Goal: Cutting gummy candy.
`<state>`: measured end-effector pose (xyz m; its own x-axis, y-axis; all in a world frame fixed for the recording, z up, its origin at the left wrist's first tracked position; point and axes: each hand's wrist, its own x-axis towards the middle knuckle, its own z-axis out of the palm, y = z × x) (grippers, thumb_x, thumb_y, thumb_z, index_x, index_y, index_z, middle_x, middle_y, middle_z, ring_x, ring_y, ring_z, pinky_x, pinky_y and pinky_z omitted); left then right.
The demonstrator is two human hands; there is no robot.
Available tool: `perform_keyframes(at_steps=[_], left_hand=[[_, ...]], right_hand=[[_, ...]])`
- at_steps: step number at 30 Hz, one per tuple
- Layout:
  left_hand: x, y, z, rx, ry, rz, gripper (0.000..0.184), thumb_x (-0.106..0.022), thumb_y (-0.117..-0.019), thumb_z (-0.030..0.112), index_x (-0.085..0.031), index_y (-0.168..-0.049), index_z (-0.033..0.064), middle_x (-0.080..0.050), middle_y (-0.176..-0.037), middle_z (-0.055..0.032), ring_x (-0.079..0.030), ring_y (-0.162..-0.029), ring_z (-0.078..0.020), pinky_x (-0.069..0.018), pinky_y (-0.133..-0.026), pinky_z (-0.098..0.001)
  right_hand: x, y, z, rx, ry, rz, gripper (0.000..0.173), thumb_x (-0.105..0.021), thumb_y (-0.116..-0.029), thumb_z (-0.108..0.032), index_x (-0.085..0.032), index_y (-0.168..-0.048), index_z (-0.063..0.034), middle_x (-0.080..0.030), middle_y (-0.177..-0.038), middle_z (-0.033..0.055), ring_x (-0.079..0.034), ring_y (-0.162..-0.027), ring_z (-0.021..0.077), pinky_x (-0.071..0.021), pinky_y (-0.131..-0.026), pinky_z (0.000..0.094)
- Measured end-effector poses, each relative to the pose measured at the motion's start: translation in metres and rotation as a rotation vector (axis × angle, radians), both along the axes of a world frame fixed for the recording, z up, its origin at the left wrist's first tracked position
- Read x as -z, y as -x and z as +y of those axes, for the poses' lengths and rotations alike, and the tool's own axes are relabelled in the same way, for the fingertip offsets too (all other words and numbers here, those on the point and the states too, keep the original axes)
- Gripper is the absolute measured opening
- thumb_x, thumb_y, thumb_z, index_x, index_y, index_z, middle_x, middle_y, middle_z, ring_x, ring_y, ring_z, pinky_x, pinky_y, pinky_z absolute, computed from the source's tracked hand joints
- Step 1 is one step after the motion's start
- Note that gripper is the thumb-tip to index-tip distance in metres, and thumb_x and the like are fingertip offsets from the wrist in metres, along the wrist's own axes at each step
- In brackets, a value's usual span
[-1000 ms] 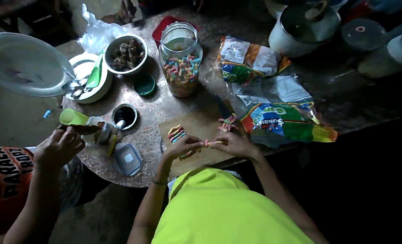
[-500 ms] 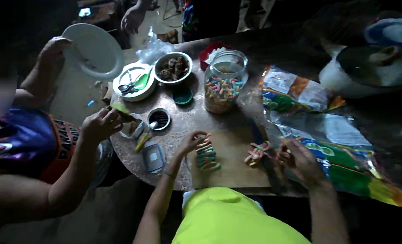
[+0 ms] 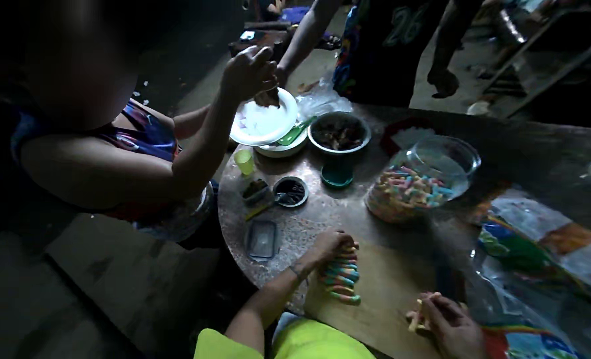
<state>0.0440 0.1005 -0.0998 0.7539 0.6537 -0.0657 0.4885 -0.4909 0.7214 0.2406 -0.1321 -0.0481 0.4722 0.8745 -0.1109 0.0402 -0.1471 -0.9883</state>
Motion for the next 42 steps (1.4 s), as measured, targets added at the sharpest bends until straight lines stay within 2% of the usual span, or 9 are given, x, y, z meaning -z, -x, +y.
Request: perform_keyframes(at_steps=[4,8,14,20,24,28,31,36,42], left_hand=[[-0.007,0.001,-0.008,0.06,-0.226,0.061,0.025,-0.059,-0.1031,0.027,-0.075,-0.112,0.0102,-0.067,-0.125,-0.0152,-0.057,-0.127,-0.034,-0.0361,-0.112,-0.0569],[-0.017,-0.001,-0.019,0.069,-0.107,0.053,0.03,-0.054,-0.1062,0.025,-0.072,-0.122,0.0061,-0.066,-0.122,-0.0217,-0.06,-0.12,-0.0376,-0.0454,-0.106,-0.0505],[-0.024,0.009,-0.028,0.014,-0.093,0.126,0.029,-0.057,-0.1043,0.024,-0.069,-0.131,0.0217,-0.065,-0.126,-0.0192,-0.068,-0.1,-0.038,-0.0558,-0.082,-0.0561],[-0.029,0.013,-0.03,-0.048,0.017,0.308,0.034,-0.056,-0.1045,0.038,-0.063,-0.137,0.0431,-0.059,-0.141,-0.0168,-0.067,-0.106,-0.0397,-0.0531,-0.087,-0.0606],[-0.023,0.018,-0.019,0.065,-0.056,0.363,0.046,-0.061,-0.1018,0.026,-0.057,-0.142,0.0478,-0.057,-0.141,-0.0178,-0.065,-0.112,-0.0405,-0.0533,-0.088,-0.0626],[-0.037,0.013,-0.025,0.036,-0.183,0.241,0.041,-0.061,-0.1023,0.031,-0.061,-0.141,0.0173,-0.062,-0.133,-0.0213,-0.064,-0.116,-0.0401,-0.0526,-0.094,-0.0587],[-0.039,-0.005,-0.061,0.061,-0.049,-0.167,0.046,-0.069,-0.0972,0.03,-0.062,-0.129,-0.0019,-0.069,-0.117,-0.019,-0.068,-0.105,-0.0312,-0.0551,-0.094,-0.0492],[-0.045,-0.03,-0.118,0.189,0.632,-0.456,0.043,-0.068,-0.0957,0.006,-0.055,-0.134,-0.0081,-0.071,-0.099,-0.0129,-0.069,-0.084,-0.0115,-0.0591,-0.082,-0.0301],[-0.052,-0.003,-0.109,0.257,0.533,-0.278,0.025,-0.059,-0.1032,0.013,-0.069,-0.11,-0.0083,-0.074,-0.09,-0.0102,-0.071,-0.078,-0.0095,-0.0599,-0.079,-0.0279]], right_hand=[[-0.004,0.001,0.001,-0.01,-0.039,-0.019,0.01,-0.064,-0.0922,0.0,-0.063,-0.101,-0.0033,-0.071,-0.09,-0.0068,-0.069,-0.068,0.0022,-0.0628,-0.064,0.0236],[0.001,-0.004,0.0,-0.018,0.005,-0.045,0.018,-0.072,-0.0851,0.0,-0.068,-0.103,0.0013,-0.075,-0.091,-0.0016,-0.072,-0.079,0.0058,-0.0627,-0.082,0.0277],[-0.003,0.002,0.004,-0.035,0.088,-0.019,0.012,-0.07,-0.09,-0.002,-0.069,-0.101,0.0018,-0.074,-0.082,-0.0003,-0.068,-0.064,0.0036,-0.0591,-0.06,0.0229],[-0.015,0.01,0.007,0.024,0.059,0.033,0.013,-0.071,-0.0859,0.007,-0.069,-0.098,0.0036,-0.073,-0.079,0.0018,-0.067,-0.064,0.0051,-0.0587,-0.06,0.0227],[-0.012,0.012,0.006,0.094,0.061,0.005,0.014,-0.074,-0.0841,0.005,-0.071,-0.098,0.0049,-0.074,-0.083,0.0055,-0.069,-0.069,0.008,-0.0602,-0.067,0.025],[-0.007,0.016,0.002,0.209,0.012,-0.004,0.014,-0.075,-0.0832,0.005,-0.072,-0.097,0.0039,-0.075,-0.086,0.0056,-0.069,-0.069,0.008,-0.0604,-0.069,0.0244],[-0.01,0.031,0.004,0.319,-0.035,0.052,0.013,-0.073,-0.0836,0.007,-0.07,-0.096,0.0053,-0.074,-0.084,0.0046,-0.067,-0.064,0.0064,-0.0587,-0.061,0.0225],[-0.015,0.049,0.008,0.333,-0.027,0.068,0.02,-0.073,-0.0864,0.004,-0.067,-0.106,0.0079,-0.073,-0.093,0.0054,-0.068,-0.075,0.0045,-0.06,-0.071,0.0222],[-0.036,0.036,-0.002,0.019,0.173,0.071,0.034,-0.075,-0.0875,0.002,-0.064,-0.119,0.0074,-0.073,-0.094,0.0061,-0.07,-0.077,0.0065,-0.0611,-0.074,0.0236]])
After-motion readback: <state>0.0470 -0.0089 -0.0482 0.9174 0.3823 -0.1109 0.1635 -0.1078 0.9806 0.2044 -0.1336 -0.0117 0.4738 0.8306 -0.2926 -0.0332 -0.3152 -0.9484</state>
